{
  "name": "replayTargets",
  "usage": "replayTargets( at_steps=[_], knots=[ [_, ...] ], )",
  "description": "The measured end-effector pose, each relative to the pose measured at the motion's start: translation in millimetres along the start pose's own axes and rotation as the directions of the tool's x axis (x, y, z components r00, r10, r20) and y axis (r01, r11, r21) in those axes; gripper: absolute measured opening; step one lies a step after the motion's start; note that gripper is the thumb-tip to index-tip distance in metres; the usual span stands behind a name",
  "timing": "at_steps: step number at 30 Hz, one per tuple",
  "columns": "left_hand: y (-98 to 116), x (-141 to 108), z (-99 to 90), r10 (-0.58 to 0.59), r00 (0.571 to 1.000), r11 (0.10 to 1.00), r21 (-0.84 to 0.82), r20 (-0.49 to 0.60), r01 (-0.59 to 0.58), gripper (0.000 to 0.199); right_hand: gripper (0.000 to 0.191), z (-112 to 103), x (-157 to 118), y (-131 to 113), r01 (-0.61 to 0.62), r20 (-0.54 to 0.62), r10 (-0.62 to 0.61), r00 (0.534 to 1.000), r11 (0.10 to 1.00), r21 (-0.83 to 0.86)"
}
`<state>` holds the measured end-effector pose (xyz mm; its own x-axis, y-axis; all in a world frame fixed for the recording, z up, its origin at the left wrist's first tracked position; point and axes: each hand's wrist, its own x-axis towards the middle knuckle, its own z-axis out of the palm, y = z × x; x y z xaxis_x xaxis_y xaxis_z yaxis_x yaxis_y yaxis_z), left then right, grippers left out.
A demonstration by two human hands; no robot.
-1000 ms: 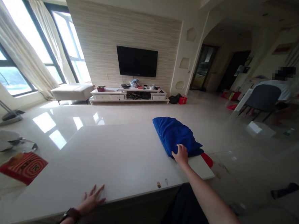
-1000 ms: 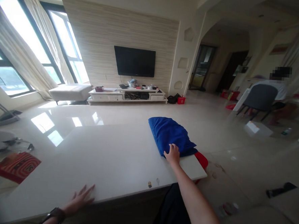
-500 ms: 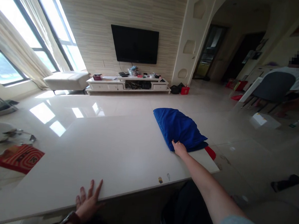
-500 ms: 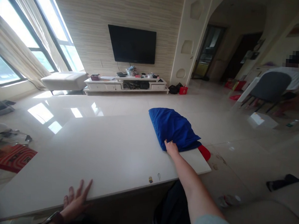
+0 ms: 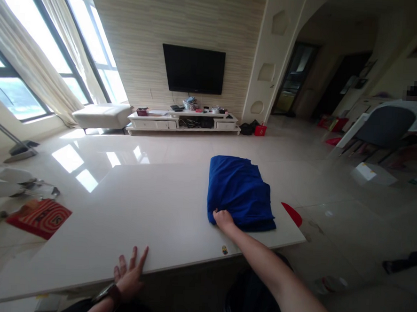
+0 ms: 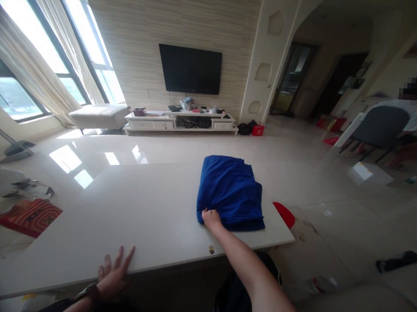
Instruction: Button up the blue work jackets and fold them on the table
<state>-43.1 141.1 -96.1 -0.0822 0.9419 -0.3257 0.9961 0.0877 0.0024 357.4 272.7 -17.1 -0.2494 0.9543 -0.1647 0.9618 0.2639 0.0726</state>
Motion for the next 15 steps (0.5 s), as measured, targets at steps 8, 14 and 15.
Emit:
replayTargets(
  at_steps=[8,14,15],
  knots=[
    [14,-8,-15.4,-0.033,0.999,0.998,-0.049,-0.041,0.031,0.110,0.058,-17,-72,-106,0.280,-0.014,-0.285,0.958,0.929,0.243],
    [24,-3,-59.5,0.037,0.995,0.882,-0.464,-0.094,-0.077,0.061,0.078,-20,-125,2,-0.014,-0.086,0.081,0.993,0.801,0.599],
    [27,-2,-68.6,0.060,0.989,0.802,-0.584,-0.132,-0.127,0.055,0.087,-13,-133,16,-0.117,-0.007,0.153,0.988,0.785,0.609]
  ],
)
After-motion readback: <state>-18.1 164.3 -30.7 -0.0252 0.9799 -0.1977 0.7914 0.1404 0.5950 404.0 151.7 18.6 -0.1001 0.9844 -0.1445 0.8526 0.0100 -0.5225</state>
